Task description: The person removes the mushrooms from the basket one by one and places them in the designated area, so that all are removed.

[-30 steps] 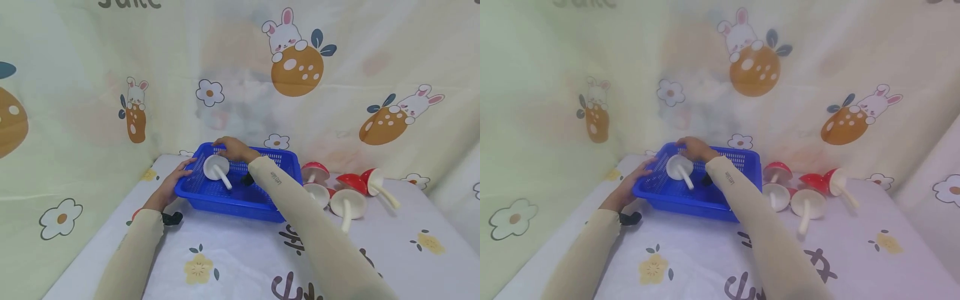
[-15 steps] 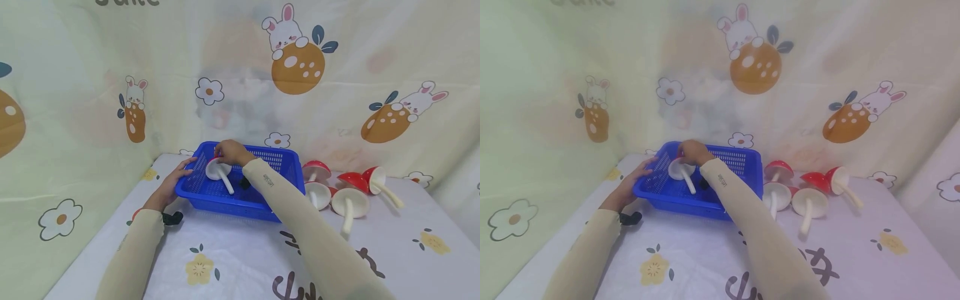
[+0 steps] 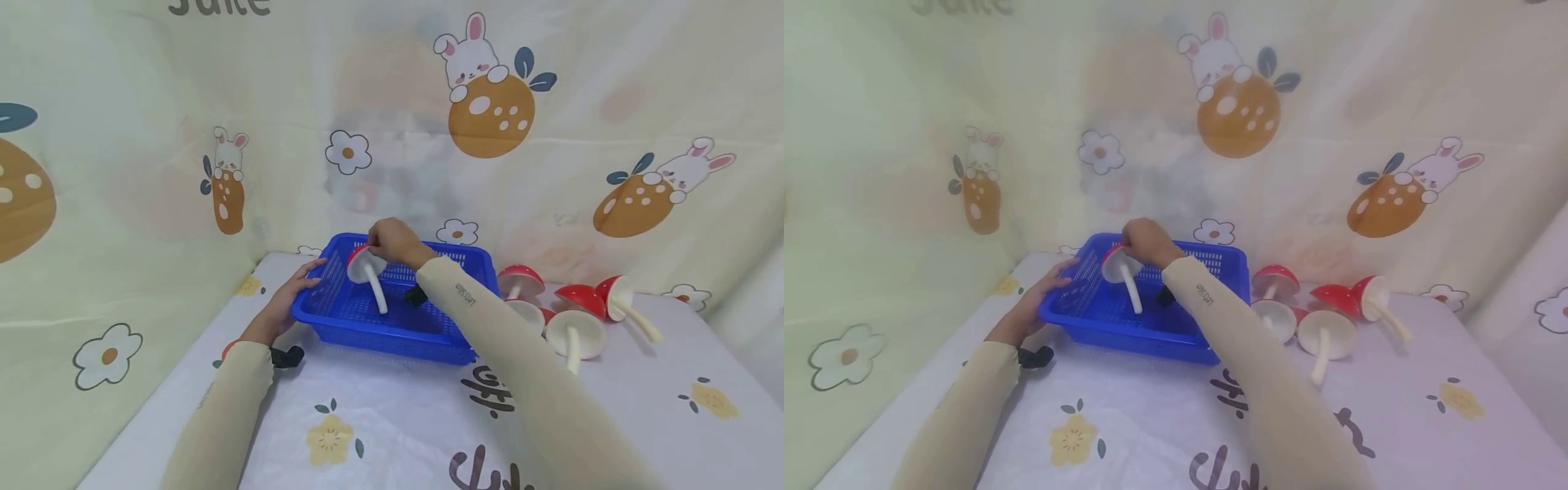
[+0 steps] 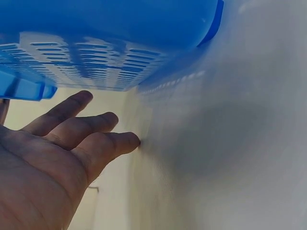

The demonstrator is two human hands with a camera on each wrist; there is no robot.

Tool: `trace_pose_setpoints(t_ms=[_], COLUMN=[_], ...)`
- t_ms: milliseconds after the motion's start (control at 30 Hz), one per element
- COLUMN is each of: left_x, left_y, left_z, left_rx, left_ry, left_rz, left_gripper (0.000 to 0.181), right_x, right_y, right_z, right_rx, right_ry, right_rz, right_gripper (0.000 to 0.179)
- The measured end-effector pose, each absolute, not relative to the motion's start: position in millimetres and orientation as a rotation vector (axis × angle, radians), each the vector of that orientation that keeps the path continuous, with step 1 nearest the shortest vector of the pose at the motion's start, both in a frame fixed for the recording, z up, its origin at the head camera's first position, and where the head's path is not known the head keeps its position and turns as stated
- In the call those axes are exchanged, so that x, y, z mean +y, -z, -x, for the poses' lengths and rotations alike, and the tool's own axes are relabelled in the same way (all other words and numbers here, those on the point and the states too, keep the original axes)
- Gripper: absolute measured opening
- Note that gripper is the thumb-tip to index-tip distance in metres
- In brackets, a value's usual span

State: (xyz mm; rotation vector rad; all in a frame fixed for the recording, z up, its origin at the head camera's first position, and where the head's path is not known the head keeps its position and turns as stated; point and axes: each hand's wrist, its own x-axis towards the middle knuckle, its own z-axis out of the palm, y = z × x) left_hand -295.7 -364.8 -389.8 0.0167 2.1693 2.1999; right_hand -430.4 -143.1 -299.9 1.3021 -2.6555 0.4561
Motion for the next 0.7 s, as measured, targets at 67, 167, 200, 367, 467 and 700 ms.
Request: trace_pose_setpoints(t_ms=[67, 167, 200, 367, 467, 700], left_x=[-360.0, -355.0, -354.0, -350.9, -350.4, -361.9], left_y=[389.7, 390.2, 390.5, 391.6, 392.2, 392.7], left_z=[299.4, 303.9, 305.1, 308.5, 308.4, 298.3], left_rx=[2.16, 2.158, 2.163, 2.157, 2.149, 2.176], left_ry=[-2.201, -2.198, -2.196, -2.198, -2.193, -2.172], left_rz=[-0.033, -0.028, -0.019, 0.013, 0.0, 0.032], left_gripper=[0.051, 0.051, 0.051, 0.05, 0.051, 0.053], right_x=[-125.7, -99.2, -90.3, -41.0, -8.4, 64.5], right_y=[289.7, 271.4, 265.2, 236.1, 224.1, 215.9], right_z=[430.6, 426.6, 424.4, 407.4, 393.1, 364.4], right_rx=[-2.631, -2.589, -2.566, -2.427, -2.381, -2.404], right_ry=[-0.513, -0.638, -0.683, -0.835, -0.892, -0.979], right_rz=[-1.263, -1.199, -1.181, -1.107, -1.058, -0.862], right_gripper=[0.014, 0.016, 0.016, 0.015, 0.015, 0.021])
